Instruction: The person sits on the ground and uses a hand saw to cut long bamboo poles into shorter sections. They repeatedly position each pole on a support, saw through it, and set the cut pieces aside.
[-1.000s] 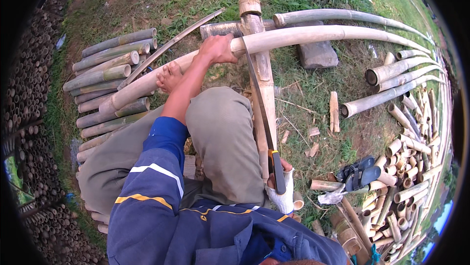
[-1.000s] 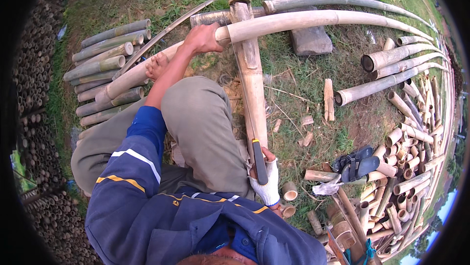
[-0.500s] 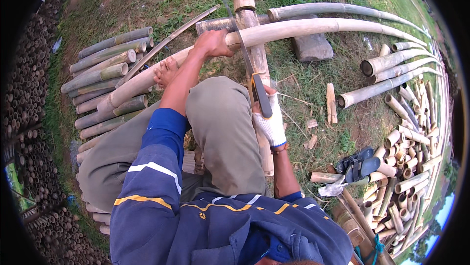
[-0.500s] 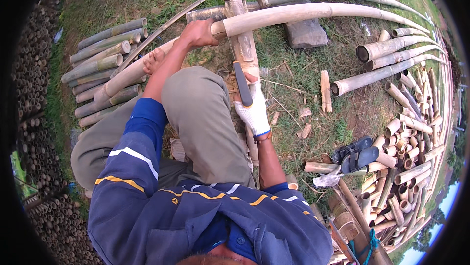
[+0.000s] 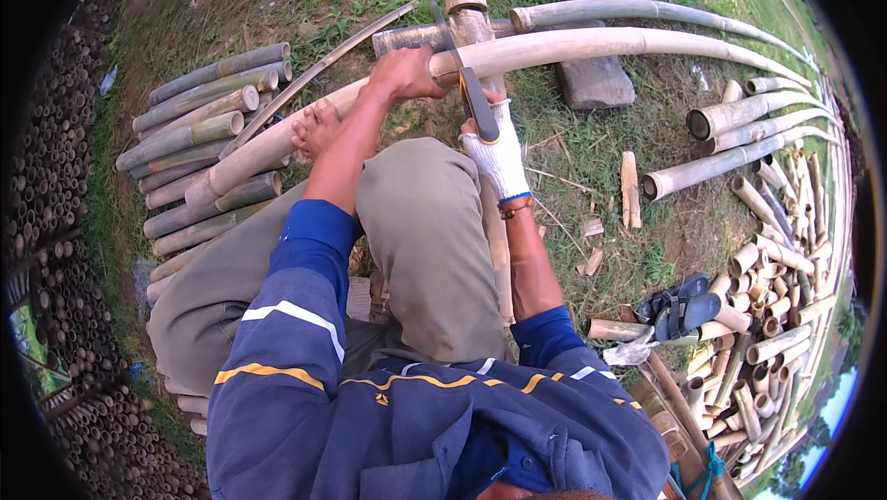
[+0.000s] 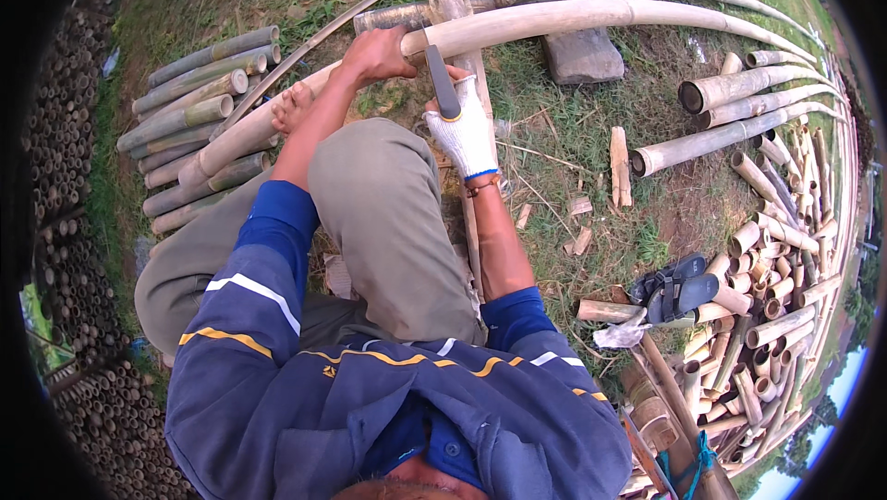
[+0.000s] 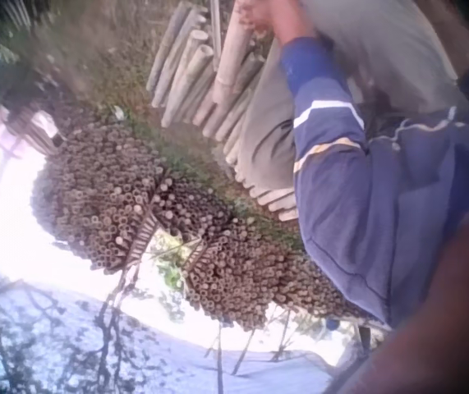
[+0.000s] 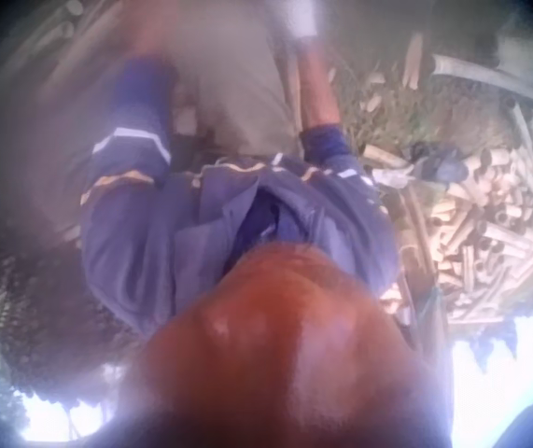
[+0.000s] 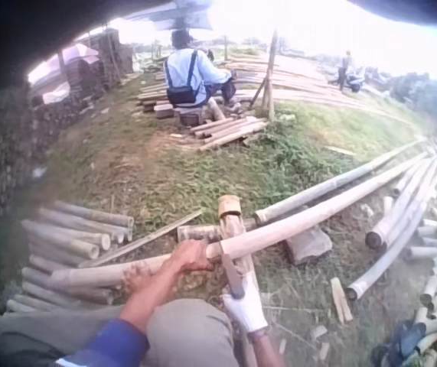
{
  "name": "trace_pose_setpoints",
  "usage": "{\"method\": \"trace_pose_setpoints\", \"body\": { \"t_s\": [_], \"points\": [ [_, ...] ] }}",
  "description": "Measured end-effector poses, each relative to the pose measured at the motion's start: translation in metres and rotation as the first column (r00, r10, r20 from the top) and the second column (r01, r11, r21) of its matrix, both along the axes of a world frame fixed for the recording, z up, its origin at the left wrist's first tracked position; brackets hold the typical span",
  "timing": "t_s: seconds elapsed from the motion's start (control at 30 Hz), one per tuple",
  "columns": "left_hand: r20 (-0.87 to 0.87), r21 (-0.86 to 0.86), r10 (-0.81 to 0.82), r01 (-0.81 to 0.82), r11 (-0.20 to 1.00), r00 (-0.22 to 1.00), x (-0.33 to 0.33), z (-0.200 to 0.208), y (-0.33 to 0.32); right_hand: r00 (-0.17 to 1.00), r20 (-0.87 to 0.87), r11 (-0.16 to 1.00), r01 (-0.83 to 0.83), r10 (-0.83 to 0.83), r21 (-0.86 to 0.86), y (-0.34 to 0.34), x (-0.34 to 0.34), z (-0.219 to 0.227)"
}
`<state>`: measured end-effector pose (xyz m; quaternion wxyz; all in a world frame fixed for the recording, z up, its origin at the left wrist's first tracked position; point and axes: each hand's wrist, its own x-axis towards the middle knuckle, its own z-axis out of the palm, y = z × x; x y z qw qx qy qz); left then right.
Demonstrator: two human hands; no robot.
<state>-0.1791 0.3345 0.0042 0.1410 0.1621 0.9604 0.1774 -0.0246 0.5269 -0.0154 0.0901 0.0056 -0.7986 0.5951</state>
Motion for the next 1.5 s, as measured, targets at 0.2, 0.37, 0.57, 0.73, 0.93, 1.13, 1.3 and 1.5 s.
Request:
{"method": "trace_pose_setpoints", "body": {
  "t_s": [0.2, 0.37, 0.57, 0.73, 0.93, 1.13, 1.3, 1.5],
  "points": [
    [0.01, -0.057, 0.015, -0.014, 0.998, 1.0, 0.002, -0.009, -0.029, 0.986, 0.165, 1.0, -0.03, 0.029, 0.004, 0.03, 0.17, -0.002],
    [0.02, -0.042, 0.02, -0.019, 0.999, 1.0, 0.007, -0.007, -0.02, 0.935, 0.35, 0.994, 0.088, -0.058, -0.069, 0.042, 0.297, 0.038],
    [-0.033, -0.007, 0.008, -0.008, 1.0, 0.999, 0.005, 0.01, -0.001, 0.992, 0.124, 1.0, -0.007, 0.01, -0.023, 0.011, 0.045, -0.006],
    [-0.011, 0.006, 0.02, -0.02, 1.0, 1.0, 0.005, 0.002, 0.0, 0.975, 0.222, 0.999, -0.019, 0.009, 0.041, -0.007, 0.009, 0.045],
    [-0.016, -0.021, 0.042, -0.042, 0.999, 0.999, 0.006, 0.013, -0.004, 0.955, 0.294, 0.968, -0.101, 0.03, 0.229, 0.054, 0.253, 0.042],
    [-0.035, -0.02, 0.064, -0.065, 0.998, 0.997, 0.011, 0.017, -0.005, 0.916, 0.39, 0.995, -0.104, 0.095, 0.003, 0.054, 0.192, 0.059],
    [-0.065, -0.009, 0.019, -0.02, 1.0, 0.998, 0.01, 0.017, 0.017, 0.996, 0.091, 0.997, -0.02, 0.013, 0.08, 0.01, 0.004, 0.015],
    [-0.034, -0.066, 0.032, -0.034, 0.997, 0.999, 0.001, 0.006, -0.016, 0.953, 0.3, 0.999, -0.036, 0.039, -0.017, 0.021, 0.134, 0.045]
  ]
}}
